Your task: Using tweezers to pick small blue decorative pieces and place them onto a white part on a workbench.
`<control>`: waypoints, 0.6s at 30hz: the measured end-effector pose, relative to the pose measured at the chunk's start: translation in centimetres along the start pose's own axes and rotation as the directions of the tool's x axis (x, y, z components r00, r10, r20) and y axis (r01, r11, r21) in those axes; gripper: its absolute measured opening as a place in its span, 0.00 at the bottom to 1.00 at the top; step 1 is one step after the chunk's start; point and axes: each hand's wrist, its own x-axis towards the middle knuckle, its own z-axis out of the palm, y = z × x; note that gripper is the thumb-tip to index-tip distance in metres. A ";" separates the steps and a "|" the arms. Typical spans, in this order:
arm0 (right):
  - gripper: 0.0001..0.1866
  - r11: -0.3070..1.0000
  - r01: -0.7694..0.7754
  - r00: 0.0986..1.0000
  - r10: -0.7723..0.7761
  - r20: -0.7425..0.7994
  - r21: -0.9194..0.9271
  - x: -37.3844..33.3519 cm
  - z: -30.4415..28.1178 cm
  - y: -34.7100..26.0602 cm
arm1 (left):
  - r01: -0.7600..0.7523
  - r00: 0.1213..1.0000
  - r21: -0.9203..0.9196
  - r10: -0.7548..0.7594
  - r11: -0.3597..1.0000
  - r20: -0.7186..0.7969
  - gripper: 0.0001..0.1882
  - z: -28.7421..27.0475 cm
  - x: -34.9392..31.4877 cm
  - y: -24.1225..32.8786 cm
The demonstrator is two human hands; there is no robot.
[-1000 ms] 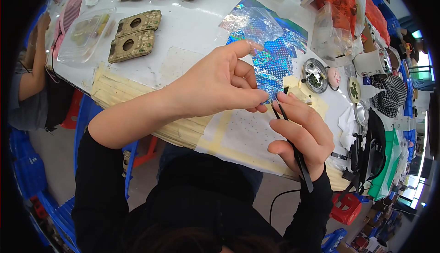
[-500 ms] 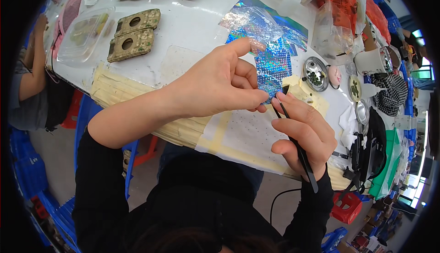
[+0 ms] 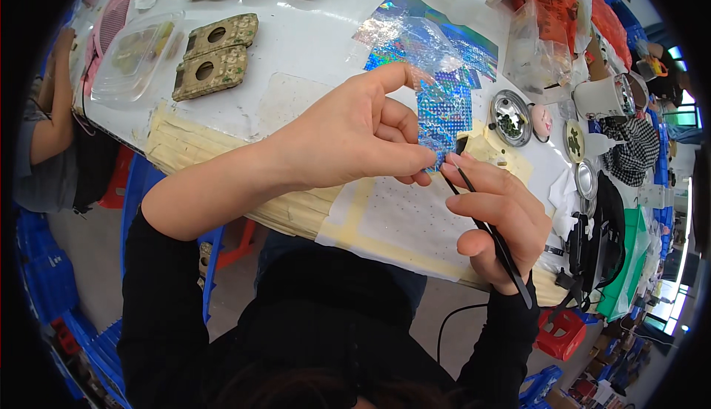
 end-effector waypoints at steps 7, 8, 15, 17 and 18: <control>0.32 0.999 0.011 0.988 -0.003 -0.151 0.050 -0.7 -0.6 0.2 | -0.112 0.993 0.030 0.113 0.993 -0.020 0.23 -0.4 0.4 -0.5; 0.32 0.999 0.038 0.985 -0.033 -0.172 0.027 -0.7 -0.7 0.2 | -0.131 0.991 0.042 0.132 0.990 -0.018 0.22 -0.6 0.5 -0.4; 0.32 0.986 0.145 0.968 -0.159 -0.195 -0.086 -0.6 -1.1 -0.2 | -0.185 0.982 0.046 0.187 0.982 -0.040 0.16 -1.3 0.6 -0.3; 0.32 0.965 0.220 0.950 -0.245 -0.193 -0.145 -0.3 -1.3 -0.4 | -0.227 0.970 0.021 0.228 0.974 -0.079 0.16 -1.2 0.5 0.7; 0.33 0.949 0.259 0.932 -0.294 -0.211 -0.179 -0.3 -1.4 -0.3 | -0.290 0.942 0.079 0.299 0.954 -0.154 0.15 -1.3 0.4 1.0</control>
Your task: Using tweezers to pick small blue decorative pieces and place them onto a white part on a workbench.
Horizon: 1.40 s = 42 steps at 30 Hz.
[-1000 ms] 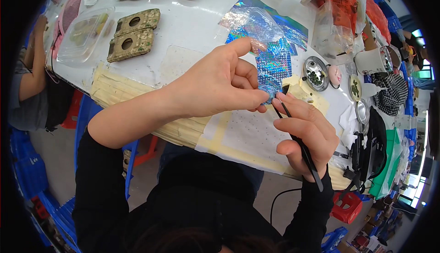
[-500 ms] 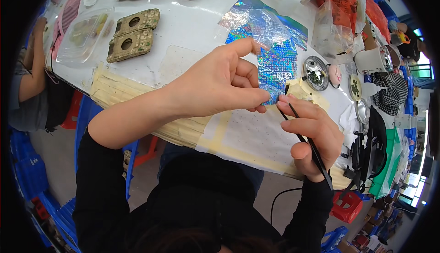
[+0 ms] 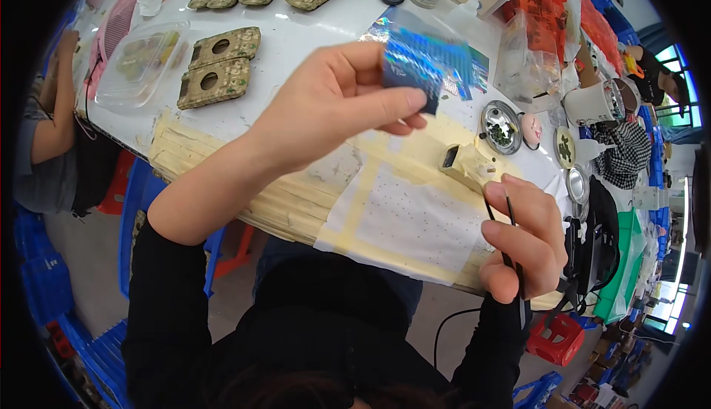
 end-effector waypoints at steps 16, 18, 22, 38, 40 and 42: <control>0.37 0.987 0.142 0.981 -0.151 -0.123 -0.080 0.1 -1.9 0.9 | -0.318 0.908 0.353 0.390 0.880 -0.153 0.24 -5.0 0.6 3.2; 0.37 0.992 0.113 0.982 -0.119 -0.147 -0.053 -0.1 -1.5 0.9 | -0.341 0.917 0.341 0.389 0.876 -0.085 0.07 -4.0 0.5 2.9; 0.34 0.995 0.099 0.978 -0.097 -0.186 0.003 0.0 -0.2 0.8 | -0.059 0.992 0.248 0.030 0.967 0.120 0.09 -2.8 -0.1 2.5; 0.21 0.986 -0.085 0.978 0.110 0.176 -0.142 -0.4 2.5 -1.1 | 0.289 0.946 0.069 -0.296 0.955 0.131 0.24 0.6 -1.0 -0.2; 0.21 0.985 -0.090 0.978 0.115 0.172 -0.150 -0.3 2.5 -1.1 | 0.286 0.947 0.062 -0.292 0.956 0.132 0.25 0.6 -1.0 -0.3; 0.22 0.985 -0.095 0.981 0.118 0.156 -0.145 -0.2 2.4 -1.0 | 0.293 0.944 0.030 -0.294 0.956 0.147 0.25 0.7 -1.0 -0.3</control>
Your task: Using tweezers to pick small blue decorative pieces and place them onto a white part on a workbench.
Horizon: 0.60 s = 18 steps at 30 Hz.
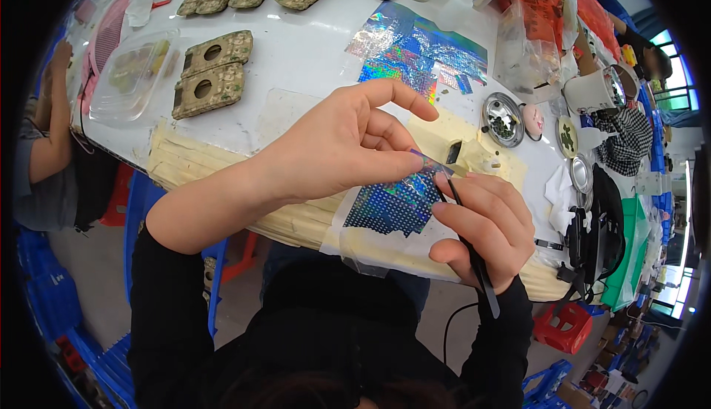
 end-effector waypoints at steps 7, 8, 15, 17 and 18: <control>0.22 1.000 0.001 1.000 -0.001 0.008 -0.005 -0.1 0.1 0.1 | 0.011 1.000 -0.032 -0.011 0.999 0.013 0.27 0.2 0.0 -0.1; 0.22 1.000 0.003 1.000 -0.003 0.005 -0.006 0.0 0.2 0.1 | 0.014 1.000 -0.032 -0.013 0.999 0.013 0.27 0.2 0.0 -0.1; 0.22 1.000 -0.013 1.000 0.013 0.001 0.003 -0.1 0.3 0.0 | 0.029 1.000 -0.017 -0.029 0.999 0.003 0.27 0.3 -0.1 0.1; 0.22 1.000 -0.015 1.000 0.015 0.002 0.002 -0.1 0.3 0.0 | 0.028 1.000 -0.012 -0.028 1.000 0.000 0.27 0.3 -0.1 0.1; 0.22 1.000 -0.017 1.000 0.017 0.003 0.001 -0.1 0.3 0.0 | 0.027 1.000 -0.009 -0.027 1.000 -0.001 0.27 0.4 -0.1 0.1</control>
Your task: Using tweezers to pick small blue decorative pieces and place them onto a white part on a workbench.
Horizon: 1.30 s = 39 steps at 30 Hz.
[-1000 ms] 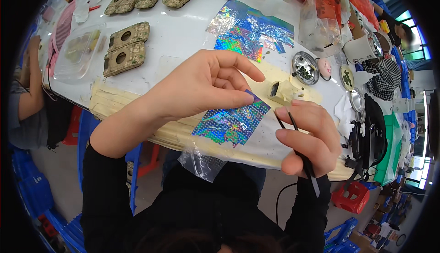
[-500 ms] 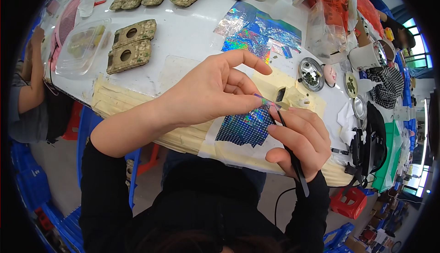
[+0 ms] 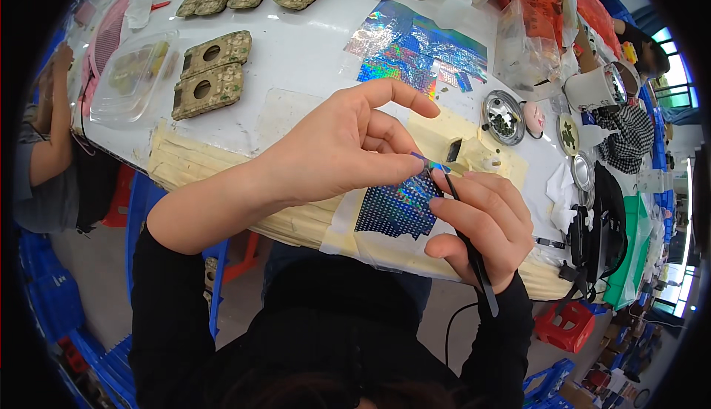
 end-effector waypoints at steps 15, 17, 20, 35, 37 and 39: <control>0.21 0.999 -0.038 0.999 0.038 -0.008 0.026 0.0 0.1 -0.1 | -0.019 1.000 -0.013 0.019 1.000 0.000 0.27 0.0 0.1 -0.4; 0.21 0.999 -0.042 0.999 0.043 -0.008 0.030 0.0 0.1 -0.1 | -0.019 1.000 -0.004 0.019 1.000 -0.003 0.27 0.0 0.1 -0.4; 0.21 0.998 -0.054 0.998 0.055 -0.011 0.037 0.0 0.1 -0.1 | -0.019 1.000 0.010 0.019 1.000 -0.004 0.27 0.1 0.1 -0.4; 0.18 0.997 -0.073 0.997 0.073 -0.011 0.011 0.1 0.2 -0.3 | -0.034 0.999 -0.009 0.034 0.999 -0.023 0.28 0.2 0.2 -0.9; 0.19 0.998 -0.063 0.998 0.064 -0.021 0.013 0.1 0.3 -0.3 | -0.030 0.999 -0.044 0.029 0.999 -0.024 0.28 0.2 0.2 -1.0; 0.20 0.999 -0.050 0.998 0.051 -0.032 0.013 0.0 0.2 -0.2 | -0.025 1.000 -0.102 0.025 0.994 -0.007 0.29 0.2 0.2 -0.9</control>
